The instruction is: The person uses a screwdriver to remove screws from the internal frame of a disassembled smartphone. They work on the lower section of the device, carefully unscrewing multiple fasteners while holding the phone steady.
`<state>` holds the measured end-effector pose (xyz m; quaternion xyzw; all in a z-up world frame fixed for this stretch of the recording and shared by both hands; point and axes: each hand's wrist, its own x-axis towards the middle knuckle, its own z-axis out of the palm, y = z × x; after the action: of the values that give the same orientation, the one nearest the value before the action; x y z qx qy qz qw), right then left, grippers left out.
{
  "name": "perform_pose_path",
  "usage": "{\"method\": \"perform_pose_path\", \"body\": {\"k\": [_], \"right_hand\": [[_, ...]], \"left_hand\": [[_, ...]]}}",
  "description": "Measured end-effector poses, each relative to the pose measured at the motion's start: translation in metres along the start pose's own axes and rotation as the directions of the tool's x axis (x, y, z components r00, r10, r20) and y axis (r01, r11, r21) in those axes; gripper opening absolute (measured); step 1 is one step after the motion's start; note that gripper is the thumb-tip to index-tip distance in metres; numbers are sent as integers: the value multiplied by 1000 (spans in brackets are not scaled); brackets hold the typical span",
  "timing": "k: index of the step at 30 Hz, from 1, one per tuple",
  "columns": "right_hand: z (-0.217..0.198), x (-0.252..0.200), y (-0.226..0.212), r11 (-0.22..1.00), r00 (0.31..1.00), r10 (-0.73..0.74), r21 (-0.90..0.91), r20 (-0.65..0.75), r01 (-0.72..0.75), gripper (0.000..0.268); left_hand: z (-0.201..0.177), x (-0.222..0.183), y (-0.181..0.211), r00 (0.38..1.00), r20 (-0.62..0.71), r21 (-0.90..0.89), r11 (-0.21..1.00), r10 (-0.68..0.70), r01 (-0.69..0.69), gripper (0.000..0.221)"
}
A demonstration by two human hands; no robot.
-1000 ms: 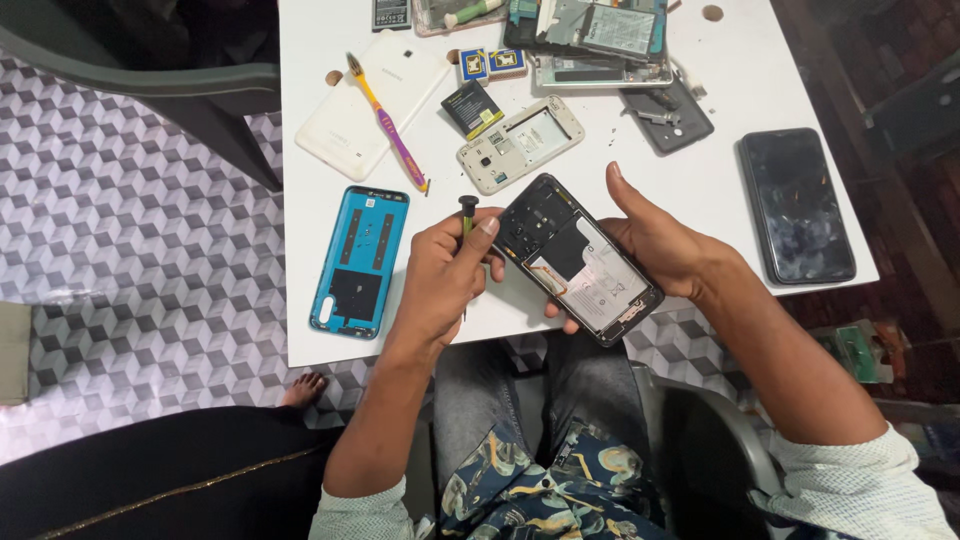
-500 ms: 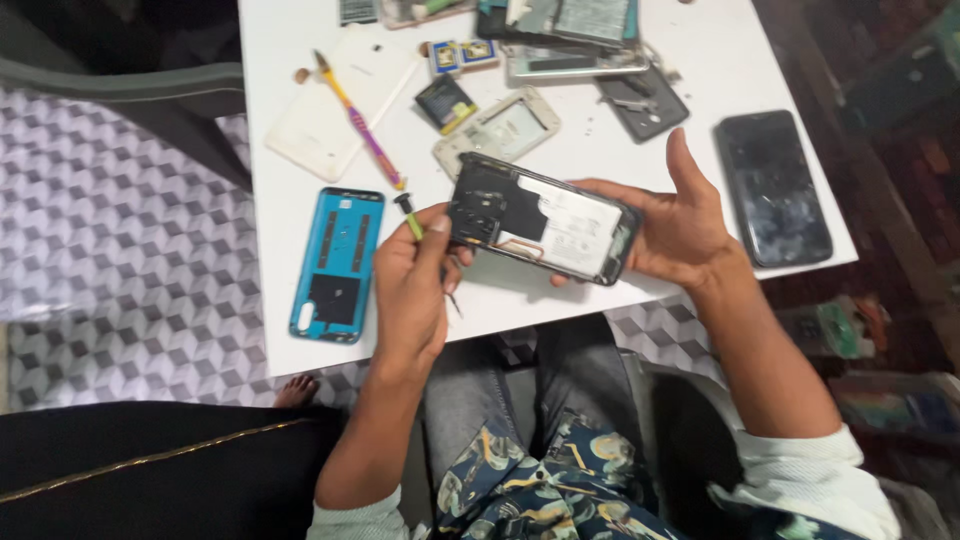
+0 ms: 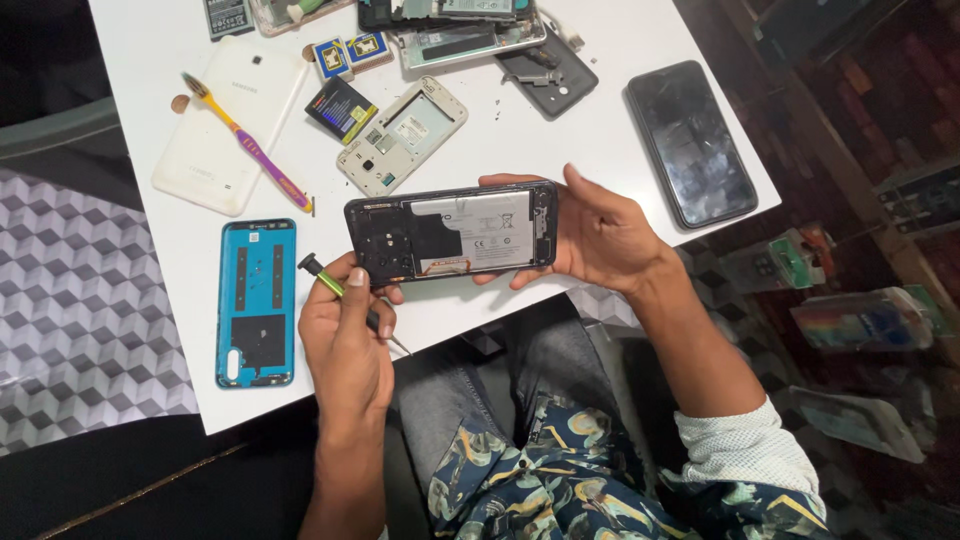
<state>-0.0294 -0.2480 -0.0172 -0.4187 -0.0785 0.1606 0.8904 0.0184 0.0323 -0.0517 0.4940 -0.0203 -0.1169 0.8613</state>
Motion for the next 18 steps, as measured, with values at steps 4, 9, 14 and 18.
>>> {"method": "perform_pose_path", "body": {"k": [4,9,14,18], "right_hand": [[-2,0,3,1000,1000,1,-29,-25,-2,80],[17,2,21,962,989,-149,232,0,145,99],[51,32,55,834,839,-428,211,-337,511,108],[56,45,65,758,723,-523,141,-452,637,102]], "left_hand": [[-2,2,-4,1000,-24,7,1000,-13,13,27],[12,0,-11,998,-45,-81,996,-37,33,26],[34,-17,-30,998,25,-105,992,-60,63,21],[45,-30,-39,984,127,-104,985,-124,138,22]]}}
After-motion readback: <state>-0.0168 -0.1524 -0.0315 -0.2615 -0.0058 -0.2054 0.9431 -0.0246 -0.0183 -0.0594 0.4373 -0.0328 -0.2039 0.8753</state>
